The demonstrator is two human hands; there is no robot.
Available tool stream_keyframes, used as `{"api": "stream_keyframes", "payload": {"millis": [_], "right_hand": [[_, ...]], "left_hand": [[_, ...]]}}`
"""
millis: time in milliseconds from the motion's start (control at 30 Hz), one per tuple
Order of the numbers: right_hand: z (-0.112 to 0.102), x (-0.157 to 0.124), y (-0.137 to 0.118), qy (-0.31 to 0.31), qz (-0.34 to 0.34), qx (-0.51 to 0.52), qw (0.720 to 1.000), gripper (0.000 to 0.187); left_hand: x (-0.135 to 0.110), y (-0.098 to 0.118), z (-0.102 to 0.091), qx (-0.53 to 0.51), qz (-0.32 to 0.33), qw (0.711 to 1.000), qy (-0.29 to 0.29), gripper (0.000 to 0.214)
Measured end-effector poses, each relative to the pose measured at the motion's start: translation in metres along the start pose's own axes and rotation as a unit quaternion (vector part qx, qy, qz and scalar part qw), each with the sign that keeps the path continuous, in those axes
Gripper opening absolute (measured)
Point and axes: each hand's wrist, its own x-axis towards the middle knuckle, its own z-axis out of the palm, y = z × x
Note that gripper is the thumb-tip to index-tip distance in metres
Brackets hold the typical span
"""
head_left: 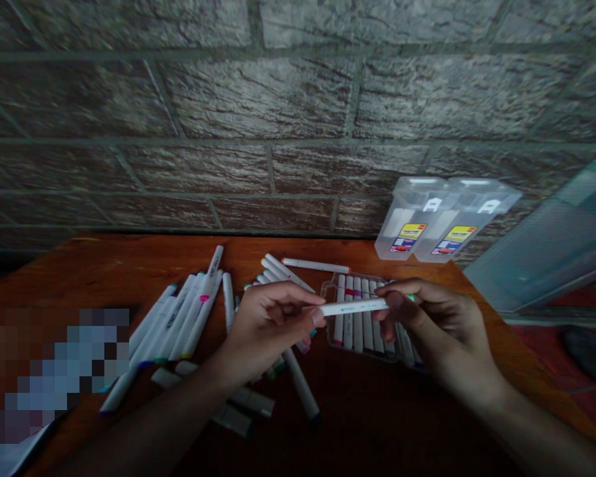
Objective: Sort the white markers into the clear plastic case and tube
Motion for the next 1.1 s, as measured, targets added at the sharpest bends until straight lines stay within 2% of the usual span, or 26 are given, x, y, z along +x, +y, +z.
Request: {"api": "stream_keyframes", "payload": {"millis": [500,600,933,1100], "right_hand": [[0.0009,-0.0007,-0.0026,-0.02,0.005,-0.011,1.0,0.021],[0.0007,-0.0007,-0.0024,-0.021,0.012,0.002,1.0,0.023],[-0.003,0.0016,0.0063,-0.016,0.067,0.081,0.994,0.019],[-0.0019,0.0013,0.0034,-0.019,0.039,0.045,0.998,0.024]], "left_hand": [[0.0013,0.0012,0.001,0.03,-0.017,0.999,0.008,0.015],[0.0005,-0.0007,0.0012,0.025,-0.008,1.0,0.01,0.009],[-0.0004,-0.007,-0.0011,0.031,0.011,0.999,-0.002,0.019],[0.0008,-0.002,0.0017,0.012,0.009,1.0,0.013,0.015]]}}
